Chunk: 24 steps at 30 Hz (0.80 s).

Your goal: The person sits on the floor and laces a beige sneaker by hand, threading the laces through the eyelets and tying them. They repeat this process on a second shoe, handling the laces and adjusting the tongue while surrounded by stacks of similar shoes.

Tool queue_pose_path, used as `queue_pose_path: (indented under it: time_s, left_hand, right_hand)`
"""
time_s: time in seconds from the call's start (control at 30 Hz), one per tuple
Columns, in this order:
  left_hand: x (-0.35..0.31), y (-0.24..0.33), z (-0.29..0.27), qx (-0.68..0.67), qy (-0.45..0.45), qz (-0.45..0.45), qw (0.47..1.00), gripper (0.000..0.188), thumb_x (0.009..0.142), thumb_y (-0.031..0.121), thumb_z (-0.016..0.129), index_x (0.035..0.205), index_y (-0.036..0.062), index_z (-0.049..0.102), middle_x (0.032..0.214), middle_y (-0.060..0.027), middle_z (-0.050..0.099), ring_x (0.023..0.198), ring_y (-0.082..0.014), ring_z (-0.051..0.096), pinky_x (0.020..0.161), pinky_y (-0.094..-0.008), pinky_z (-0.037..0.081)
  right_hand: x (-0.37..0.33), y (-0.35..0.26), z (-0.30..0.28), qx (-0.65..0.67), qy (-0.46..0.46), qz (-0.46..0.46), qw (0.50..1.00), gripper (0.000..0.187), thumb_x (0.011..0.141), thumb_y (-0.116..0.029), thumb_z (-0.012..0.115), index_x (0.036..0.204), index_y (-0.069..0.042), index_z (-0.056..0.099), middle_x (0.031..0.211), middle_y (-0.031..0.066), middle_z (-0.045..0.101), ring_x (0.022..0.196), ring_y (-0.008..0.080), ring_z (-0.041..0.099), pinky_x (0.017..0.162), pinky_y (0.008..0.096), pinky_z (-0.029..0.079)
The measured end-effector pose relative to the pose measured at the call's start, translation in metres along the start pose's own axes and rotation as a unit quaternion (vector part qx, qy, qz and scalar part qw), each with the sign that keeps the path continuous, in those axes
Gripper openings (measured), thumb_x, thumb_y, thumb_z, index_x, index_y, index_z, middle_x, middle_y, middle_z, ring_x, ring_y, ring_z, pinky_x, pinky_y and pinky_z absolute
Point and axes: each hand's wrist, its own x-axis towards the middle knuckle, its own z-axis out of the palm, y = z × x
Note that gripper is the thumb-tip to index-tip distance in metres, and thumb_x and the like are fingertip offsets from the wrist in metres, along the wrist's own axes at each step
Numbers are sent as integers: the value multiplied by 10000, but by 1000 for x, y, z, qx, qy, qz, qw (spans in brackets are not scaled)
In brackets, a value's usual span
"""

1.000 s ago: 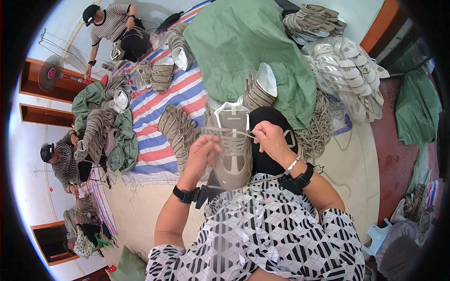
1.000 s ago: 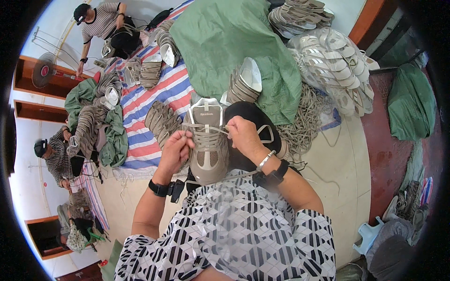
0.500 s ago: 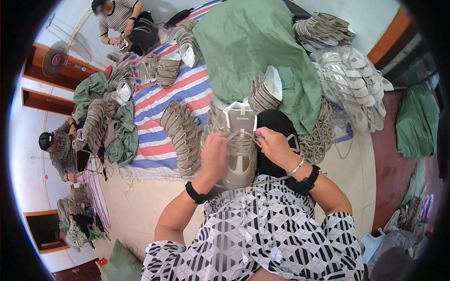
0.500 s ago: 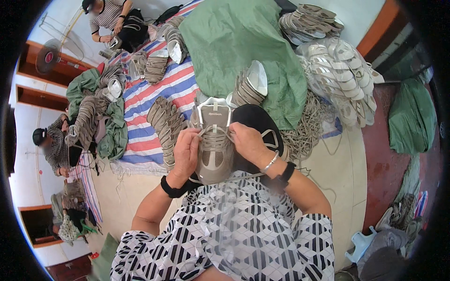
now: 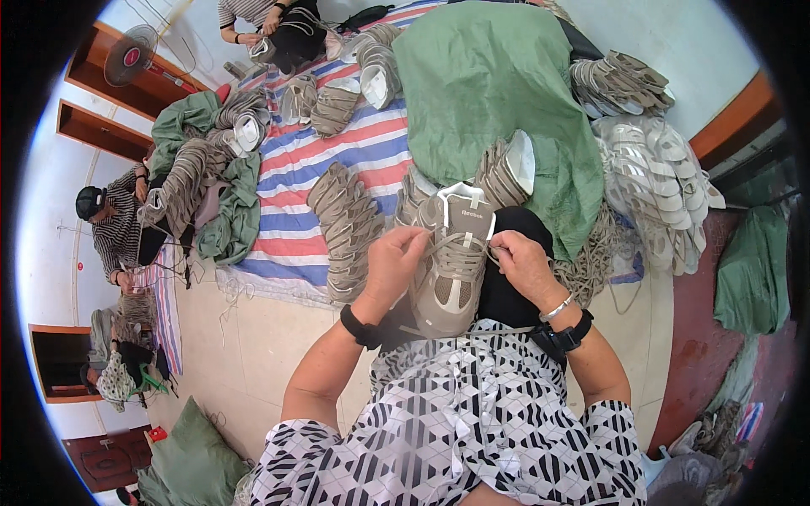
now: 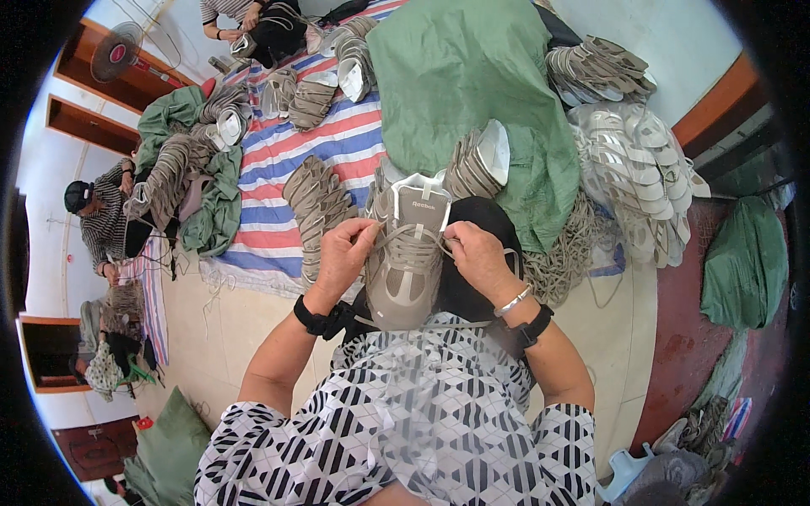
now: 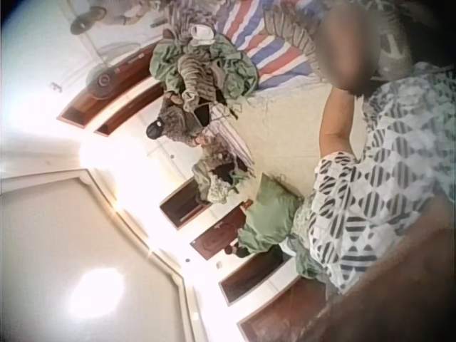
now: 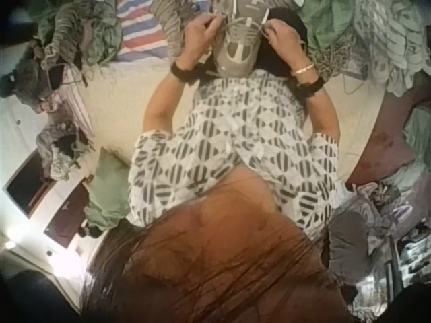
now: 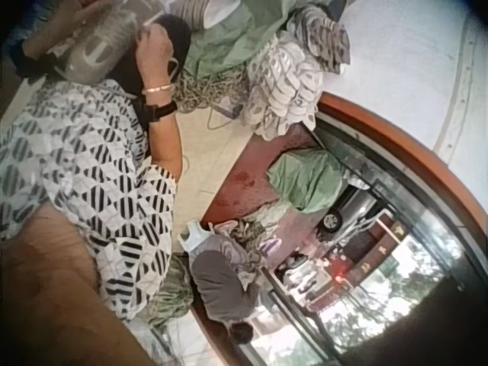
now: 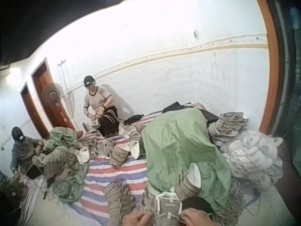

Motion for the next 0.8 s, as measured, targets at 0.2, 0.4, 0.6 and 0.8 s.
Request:
queue_pose_path:
  time_s: [0.2,0.4,0.6,0.8]
  left_hand:
    - [6,-3,-2,27,-45,-33,998,203,863,198,655,879,-1,691,690,10,626,634,-54,522,586,-235,441]
    - [25,10,-8,116,-103,53,986,159,825,176,658,782,23,651,692,-64,631,639,-155,587,593,-294,460]
    - [35,25,1,307,-103,261,910,111,764,160,666,773,79,591,818,-85,592,814,-290,563,657,-418,462]
    - [68,33,-14,226,-171,393,875,205,695,116,717,848,83,585,967,-74,554,941,-281,537,762,-393,485]
  right_hand:
    - [0,0,1,3,9,-13,1000,120,806,-13,576,925,-24,591,844,133,611,790,315,616,686,379,492]
    - [1,-10,-6,-72,32,-104,991,118,780,-14,598,897,-29,605,920,112,597,817,294,604,684,367,491]
    - [14,-14,-19,-211,54,-300,929,165,686,18,636,842,-22,600,982,105,563,840,268,573,705,360,481]
    - [33,-13,-26,-257,-43,-349,900,113,728,-70,613,812,-54,538,904,97,523,873,259,550,746,359,443]
